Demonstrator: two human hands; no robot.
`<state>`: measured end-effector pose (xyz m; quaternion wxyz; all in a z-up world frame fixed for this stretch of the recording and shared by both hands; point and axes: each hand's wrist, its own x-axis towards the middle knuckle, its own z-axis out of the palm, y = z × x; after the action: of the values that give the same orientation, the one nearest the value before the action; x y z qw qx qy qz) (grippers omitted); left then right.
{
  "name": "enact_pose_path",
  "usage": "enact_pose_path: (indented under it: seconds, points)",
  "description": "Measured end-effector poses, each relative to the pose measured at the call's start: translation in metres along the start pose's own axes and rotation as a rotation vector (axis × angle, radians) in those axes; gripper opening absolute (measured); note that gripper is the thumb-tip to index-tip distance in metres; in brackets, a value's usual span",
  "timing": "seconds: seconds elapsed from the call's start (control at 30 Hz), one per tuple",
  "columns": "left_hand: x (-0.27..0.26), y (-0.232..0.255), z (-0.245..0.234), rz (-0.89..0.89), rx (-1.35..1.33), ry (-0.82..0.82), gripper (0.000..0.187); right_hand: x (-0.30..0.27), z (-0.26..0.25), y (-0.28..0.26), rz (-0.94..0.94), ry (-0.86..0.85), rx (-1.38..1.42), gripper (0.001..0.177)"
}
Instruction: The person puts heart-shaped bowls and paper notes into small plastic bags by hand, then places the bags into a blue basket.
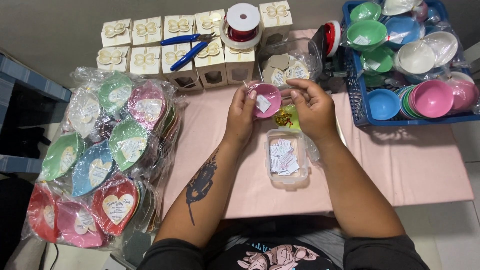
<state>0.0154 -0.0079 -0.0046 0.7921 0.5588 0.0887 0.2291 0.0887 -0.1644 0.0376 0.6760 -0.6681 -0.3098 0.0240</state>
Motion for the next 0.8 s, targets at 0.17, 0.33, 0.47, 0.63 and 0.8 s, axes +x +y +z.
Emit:
enact_pose_path:
  seconds: [0.17, 0.33, 0.47, 0.63, 0.8]
  points:
    - [-0.006, -0.003, -0.001, 0.002, 0.157, -0.003, 0.032, -0.007, 0.001, 0.004, 0.052, -0.007, -0.021, 0.030]
    - [-0.015, 0.001, -0.001, 0.036, 0.215, -0.042, 0.033, -0.013, 0.003, 0.007, 0.048, -0.008, -0.113, 0.032]
    - [-0.008, 0.007, 0.002, 0.028, 0.206, -0.108, 0.038, -0.004, 0.008, 0.004, -0.034, 0.031, -0.185, 0.030]
    - [-0.007, -0.007, -0.004, 0.091, 0.292, -0.096, 0.034, -0.008, 0.006, -0.003, -0.059, 0.079, -0.165, 0.026]
    - [0.000, -0.016, -0.014, 0.124, 0.405, -0.076, 0.038, -0.009, 0.006, -0.005, -0.056, 0.117, -0.127, 0.017]
